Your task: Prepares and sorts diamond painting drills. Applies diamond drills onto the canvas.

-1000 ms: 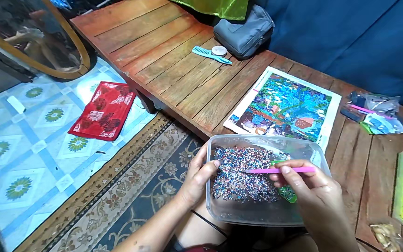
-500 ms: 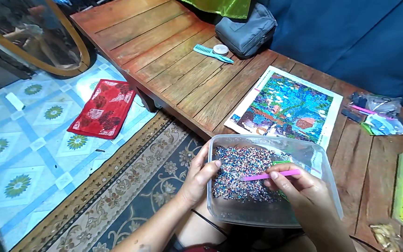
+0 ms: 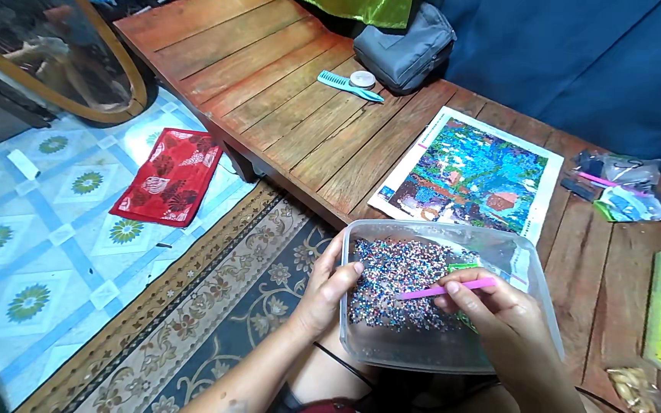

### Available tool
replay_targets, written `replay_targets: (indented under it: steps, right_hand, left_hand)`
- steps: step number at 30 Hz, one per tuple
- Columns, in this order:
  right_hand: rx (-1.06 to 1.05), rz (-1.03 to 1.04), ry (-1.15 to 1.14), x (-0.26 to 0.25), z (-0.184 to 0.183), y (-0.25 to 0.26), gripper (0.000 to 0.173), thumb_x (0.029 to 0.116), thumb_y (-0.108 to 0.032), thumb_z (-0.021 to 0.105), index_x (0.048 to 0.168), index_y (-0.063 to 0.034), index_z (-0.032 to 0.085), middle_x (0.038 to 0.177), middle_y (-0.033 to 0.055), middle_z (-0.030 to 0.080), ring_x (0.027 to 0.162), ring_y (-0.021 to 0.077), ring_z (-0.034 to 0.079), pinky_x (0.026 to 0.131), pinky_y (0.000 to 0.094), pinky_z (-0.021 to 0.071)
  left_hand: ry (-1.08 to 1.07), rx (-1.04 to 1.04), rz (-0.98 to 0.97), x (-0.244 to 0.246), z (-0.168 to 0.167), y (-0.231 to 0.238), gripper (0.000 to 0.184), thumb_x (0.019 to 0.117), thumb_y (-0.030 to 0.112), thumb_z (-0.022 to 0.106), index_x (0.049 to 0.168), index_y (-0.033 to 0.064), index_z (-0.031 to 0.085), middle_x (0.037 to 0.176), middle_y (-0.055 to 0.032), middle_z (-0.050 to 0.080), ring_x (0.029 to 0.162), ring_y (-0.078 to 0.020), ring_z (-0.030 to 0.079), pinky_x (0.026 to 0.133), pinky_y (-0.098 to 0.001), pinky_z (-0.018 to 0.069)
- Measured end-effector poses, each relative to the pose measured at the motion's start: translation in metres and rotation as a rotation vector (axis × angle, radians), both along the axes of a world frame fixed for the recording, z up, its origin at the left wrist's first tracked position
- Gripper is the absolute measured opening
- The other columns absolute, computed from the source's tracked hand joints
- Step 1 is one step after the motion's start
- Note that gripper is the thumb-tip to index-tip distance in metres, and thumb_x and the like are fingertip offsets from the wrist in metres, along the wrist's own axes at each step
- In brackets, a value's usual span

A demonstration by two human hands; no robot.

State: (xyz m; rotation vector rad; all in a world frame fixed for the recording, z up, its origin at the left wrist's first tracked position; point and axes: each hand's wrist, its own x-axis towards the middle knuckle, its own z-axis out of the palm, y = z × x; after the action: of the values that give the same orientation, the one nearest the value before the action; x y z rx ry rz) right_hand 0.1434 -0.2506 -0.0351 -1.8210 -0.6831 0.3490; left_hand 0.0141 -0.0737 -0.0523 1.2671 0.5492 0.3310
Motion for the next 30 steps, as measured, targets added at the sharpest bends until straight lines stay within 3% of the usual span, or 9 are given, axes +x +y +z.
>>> replay_targets:
  steps: [7,9,12,15,18,21,30]
  right_hand:
    - [0.126,-0.033,-0.016,0.002,0.004,0.002,0.018,0.0977,-0.02,0.051,0.092,-0.0219,0.067,0.082,-0.0119,0.07,0.071,-0.0005,0.065,0.065,0.0165,0.0546]
    - [0.092,-0.019,-0.051,0.001,0.009,0.004,0.018,0.0991,-0.019,0.047,0.095,-0.0215,0.064,0.078,-0.0138,0.065,0.072,-0.0031,0.063,0.067,0.0147,0.0538]
    - [-0.069,0.036,-0.294,0.002,0.01,0.01,0.021,0.099,-0.019,0.049,0.094,-0.0138,0.068,0.068,-0.0113,0.052,0.057,-0.0067,0.046,0.053,0.0101,0.0381]
    - [-0.254,0.111,-0.566,-0.001,0.003,0.015,0.019,0.0869,-0.026,0.058,0.083,-0.0146,0.073,0.063,-0.0078,0.049,0.052,0.0016,0.042,0.048,0.0197,0.035]
    - [-0.378,0.173,-0.671,-0.009,-0.002,0.02,0.015,0.0784,-0.025,0.066,0.077,-0.012,0.073,0.06,-0.0013,0.053,0.05,0.0136,0.05,0.046,0.0331,0.0411]
    - [-0.457,0.198,-0.682,-0.018,0.0,0.025,0.013,0.0746,-0.022,0.074,0.075,-0.0093,0.073,0.061,0.0026,0.056,0.053,0.0196,0.057,0.048,0.0397,0.0452]
    - [-0.607,0.198,-0.691,-0.027,0.002,0.038,0.022,0.073,-0.024,0.085,0.075,-0.0053,0.073,0.063,0.0078,0.06,0.057,0.0266,0.063,0.05,0.0451,0.0484]
  left_hand:
    - [0.004,-0.015,0.006,-0.001,0.001,-0.001,0.062,0.0879,0.029,0.053,0.15,0.0255,0.045,0.117,0.0021,0.064,0.076,-0.0012,0.063,0.064,-0.0174,0.0529]
    - [0.008,-0.006,0.01,0.0,0.002,-0.002,0.062,0.0885,0.028,0.052,0.15,0.0248,0.045,0.118,0.002,0.064,0.077,-0.0012,0.063,0.065,-0.0173,0.0529]
    - [-0.023,0.03,0.018,0.0,0.0,-0.003,0.061,0.0889,0.026,0.053,0.15,0.0211,0.045,0.117,0.0025,0.064,0.076,-0.0002,0.061,0.063,-0.0164,0.0512]
    - [-0.041,0.063,0.032,0.0,0.0,-0.005,0.061,0.0889,0.025,0.055,0.149,0.02,0.047,0.115,0.0033,0.065,0.077,0.0006,0.062,0.065,-0.016,0.0518]
    - [-0.048,0.106,0.038,0.0,0.0,-0.006,0.059,0.0888,0.024,0.055,0.147,0.0189,0.048,0.11,0.0048,0.065,0.071,0.0034,0.058,0.062,-0.0133,0.0494]
    - [-0.075,0.115,0.029,-0.001,0.001,-0.007,0.059,0.0896,0.024,0.055,0.148,0.0154,0.047,0.104,0.0041,0.066,0.071,0.0032,0.059,0.063,-0.0134,0.0499]
    - [-0.079,0.136,0.024,-0.003,0.0,-0.007,0.065,0.088,0.03,0.059,0.149,0.0148,0.044,0.106,0.0042,0.065,0.075,0.0035,0.059,0.065,-0.0137,0.0497]
